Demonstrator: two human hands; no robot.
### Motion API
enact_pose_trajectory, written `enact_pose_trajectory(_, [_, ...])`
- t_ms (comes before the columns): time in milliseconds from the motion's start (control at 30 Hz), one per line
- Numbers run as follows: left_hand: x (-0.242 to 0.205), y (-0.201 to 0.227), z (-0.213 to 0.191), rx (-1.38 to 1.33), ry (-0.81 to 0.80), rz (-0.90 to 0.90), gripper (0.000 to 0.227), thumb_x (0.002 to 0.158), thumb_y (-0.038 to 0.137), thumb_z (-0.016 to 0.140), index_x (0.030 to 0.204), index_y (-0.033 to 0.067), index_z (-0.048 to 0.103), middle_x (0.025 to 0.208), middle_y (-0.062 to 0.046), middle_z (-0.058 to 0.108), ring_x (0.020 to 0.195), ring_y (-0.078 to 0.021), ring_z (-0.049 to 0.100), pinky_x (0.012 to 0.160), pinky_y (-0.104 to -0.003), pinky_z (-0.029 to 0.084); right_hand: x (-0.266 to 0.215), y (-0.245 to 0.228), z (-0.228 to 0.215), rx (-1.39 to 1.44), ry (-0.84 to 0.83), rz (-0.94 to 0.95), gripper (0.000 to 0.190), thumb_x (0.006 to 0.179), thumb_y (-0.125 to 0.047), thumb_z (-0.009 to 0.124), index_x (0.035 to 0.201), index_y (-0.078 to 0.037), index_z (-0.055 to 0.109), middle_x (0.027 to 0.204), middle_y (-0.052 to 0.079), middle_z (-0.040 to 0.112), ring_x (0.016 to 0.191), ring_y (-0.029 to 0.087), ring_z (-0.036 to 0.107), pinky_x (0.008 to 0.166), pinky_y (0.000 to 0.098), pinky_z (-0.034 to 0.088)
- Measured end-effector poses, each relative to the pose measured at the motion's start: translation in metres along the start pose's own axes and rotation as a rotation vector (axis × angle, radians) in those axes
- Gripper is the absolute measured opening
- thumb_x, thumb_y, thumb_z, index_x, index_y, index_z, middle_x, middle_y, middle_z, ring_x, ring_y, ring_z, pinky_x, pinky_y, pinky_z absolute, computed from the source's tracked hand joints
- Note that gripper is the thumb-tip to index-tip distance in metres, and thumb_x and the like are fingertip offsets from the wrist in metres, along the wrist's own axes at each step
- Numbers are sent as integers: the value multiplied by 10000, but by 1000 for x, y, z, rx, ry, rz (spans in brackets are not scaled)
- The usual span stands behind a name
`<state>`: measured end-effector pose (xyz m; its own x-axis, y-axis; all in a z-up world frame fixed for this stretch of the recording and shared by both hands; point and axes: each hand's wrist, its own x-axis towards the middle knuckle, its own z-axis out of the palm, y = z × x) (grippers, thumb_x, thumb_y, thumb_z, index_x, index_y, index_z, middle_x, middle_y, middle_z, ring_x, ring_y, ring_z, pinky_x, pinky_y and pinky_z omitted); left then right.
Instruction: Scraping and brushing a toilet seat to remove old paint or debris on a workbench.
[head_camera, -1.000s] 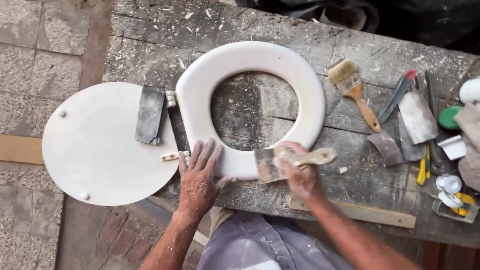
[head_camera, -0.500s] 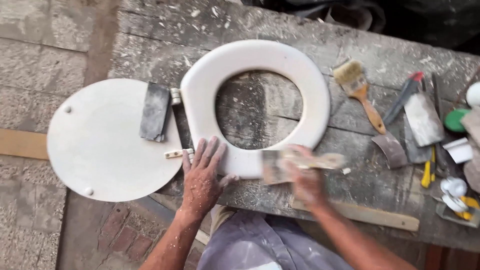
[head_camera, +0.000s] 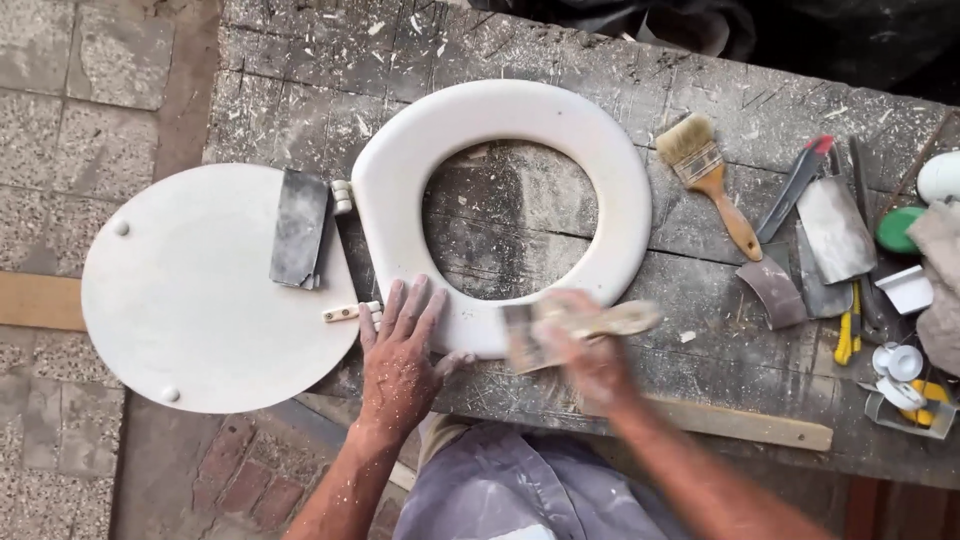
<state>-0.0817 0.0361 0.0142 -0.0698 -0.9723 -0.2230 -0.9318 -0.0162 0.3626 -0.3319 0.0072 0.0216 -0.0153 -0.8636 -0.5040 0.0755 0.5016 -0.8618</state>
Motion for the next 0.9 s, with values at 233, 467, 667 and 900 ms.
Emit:
enact_pose_trajectory(233, [1, 0, -3, -20, -14, 2, 908, 745, 570, 800, 1521, 305, 409, 1642, 36, 290, 1532, -229, 155, 1208, -619, 60, -3, 13, 4, 69, 45, 15, 509, 822, -25, 707, 1318, -77, 604, 1029, 126, 598, 829, 137, 586, 728, 352, 614])
enact_pose_trajectory(467, [3, -6, -6, 42, -26, 36, 889, 803, 605, 737, 1550, 310, 357, 1654, 21, 256, 1529, -257, 138, 1184, -652, 81, 11, 24, -33, -14, -11, 24, 596, 798, 9, 706, 1372, -75, 570, 998, 154, 674, 783, 170, 705, 656, 318, 635])
enact_pose_trajectory(667, [-1, -3, -6, 26, -52, 53, 908, 781, 535, 768, 1552, 299, 351, 1656, 14, 251, 1537, -251, 133, 1192, -642, 79, 3, 2, -17, -28, -10, 47, 488, 789, -24, 718, 1267, -93, 648, 797, 89, 618, 664, 110, 607, 581, 289, 585])
enact_pose_trajectory(900, [0, -3, -11, -3, -84, 26, 894, 788, 536, 755, 1547, 307, 344, 1650, 20, 252, 1534, -244, 146, 1197, -645, 100, 28, 46, -59, 374, 136, 5, 638, 743, 29, 709, 1332, -177, 581, 1217, 106, 597, 1105, 202, 621, 1031, 447, 551])
